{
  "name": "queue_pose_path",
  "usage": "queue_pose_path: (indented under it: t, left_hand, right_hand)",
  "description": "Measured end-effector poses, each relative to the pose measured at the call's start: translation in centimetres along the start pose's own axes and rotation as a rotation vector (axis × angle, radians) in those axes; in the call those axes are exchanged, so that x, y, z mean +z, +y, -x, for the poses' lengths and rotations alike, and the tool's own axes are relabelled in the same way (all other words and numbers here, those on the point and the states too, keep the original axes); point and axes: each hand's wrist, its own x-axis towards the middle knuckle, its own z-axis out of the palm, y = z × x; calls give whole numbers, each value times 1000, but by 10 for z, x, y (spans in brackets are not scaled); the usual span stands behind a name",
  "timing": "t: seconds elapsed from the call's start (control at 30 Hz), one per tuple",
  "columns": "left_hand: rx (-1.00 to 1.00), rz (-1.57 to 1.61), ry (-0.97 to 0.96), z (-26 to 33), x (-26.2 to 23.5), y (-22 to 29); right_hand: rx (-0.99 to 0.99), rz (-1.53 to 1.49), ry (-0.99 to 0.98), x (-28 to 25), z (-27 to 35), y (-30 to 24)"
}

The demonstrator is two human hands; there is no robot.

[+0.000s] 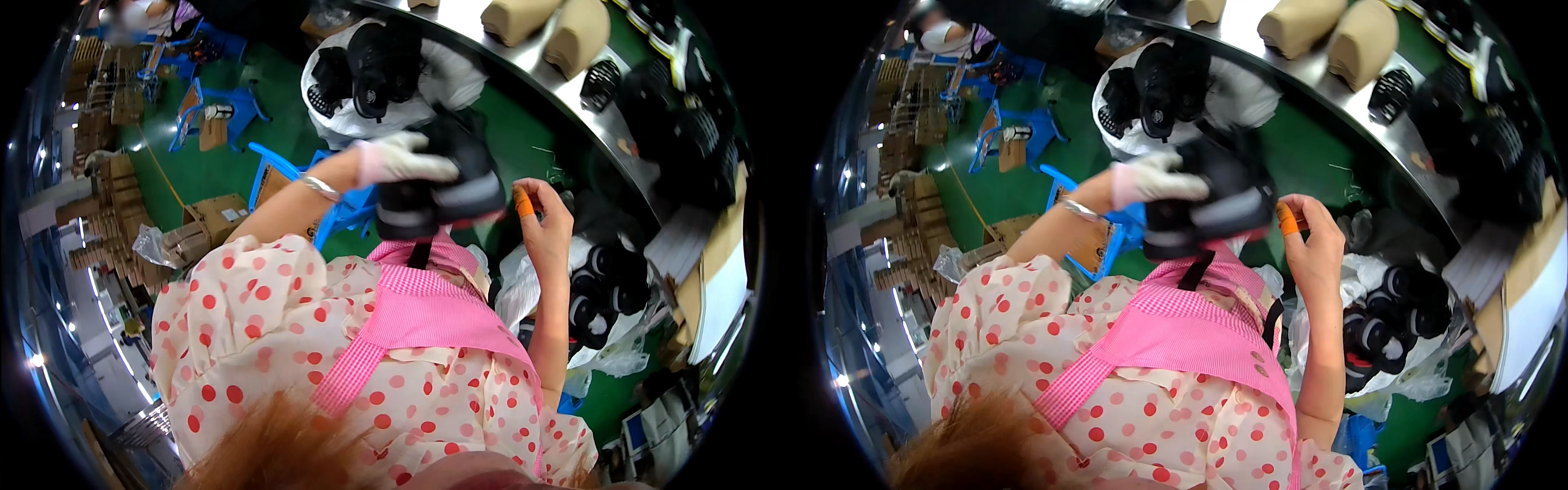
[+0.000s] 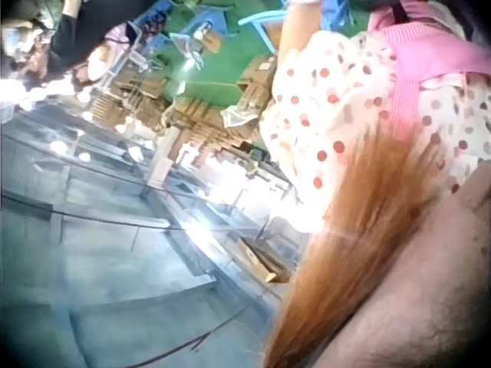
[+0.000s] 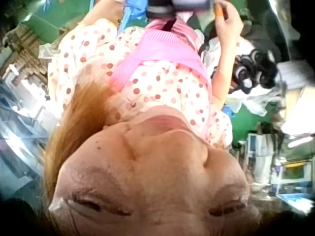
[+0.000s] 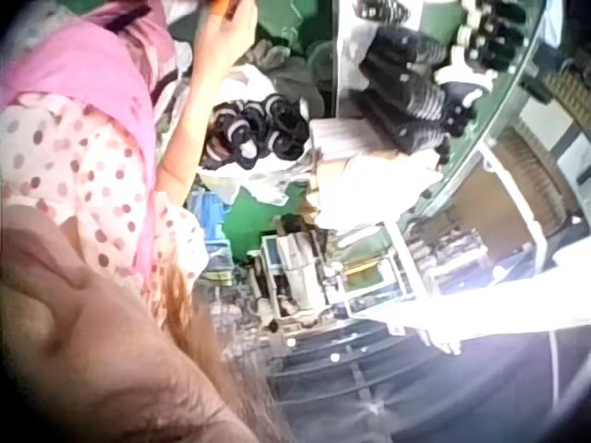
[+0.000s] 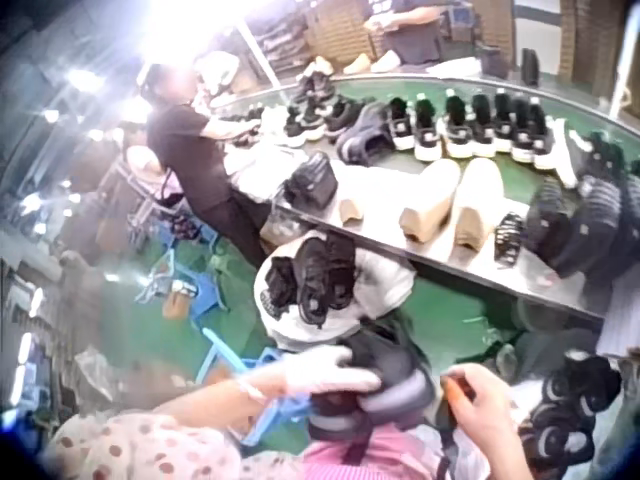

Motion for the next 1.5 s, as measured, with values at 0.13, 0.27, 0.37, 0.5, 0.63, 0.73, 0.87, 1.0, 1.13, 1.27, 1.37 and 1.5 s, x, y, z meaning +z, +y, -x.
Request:
queue_pose_path:
  t: [0.13,0.27,0.37,0.5,0.63,0.73,0.87,1.0,1.13,1.27,1.37,1.5]
  left_hand:
    - [29,174,398,1,-125,-59]
    - [335,396,659,-39,-203,-121]
    - [395,166,832,-96,-227,-162]
    - [194,-233,703,-168,-236,-232]
    - [11,-615,482,-205,-222,-221]
    - [-67,-637,508,-212,-223,-217]
    - [270,-487,383,-201,-219,-211]
    - [148,-674,418,-164,-206,-194]
    - [237,-852,614,-133,-167,-174]
    - [324,-306,61,-177,-22,-117]
    - [580,-748,-279,-185,142,19]
    - [968,-814,-511,-225,341,111]
  right_hand:
    - [51,88,-139,47,-40,18]
    - [114,135,-255,82,-72,25]
    - [180,168,-293,108,-88,45]
    - [283,200,-357,135,-103,64]
    - [260,270,-389,148,-105,79]
    - [136,352,-379,147,-102,102]
    - [190,478,-340,116,-84,122]
    - [361,501,-106,48,-16,137]
    - [674,566,234,-42,112,179]
    - [1144,384,750,-103,269,262]
    - [1383,337,781,-102,368,341]
    - [1313,24,1196,-97,367,356]
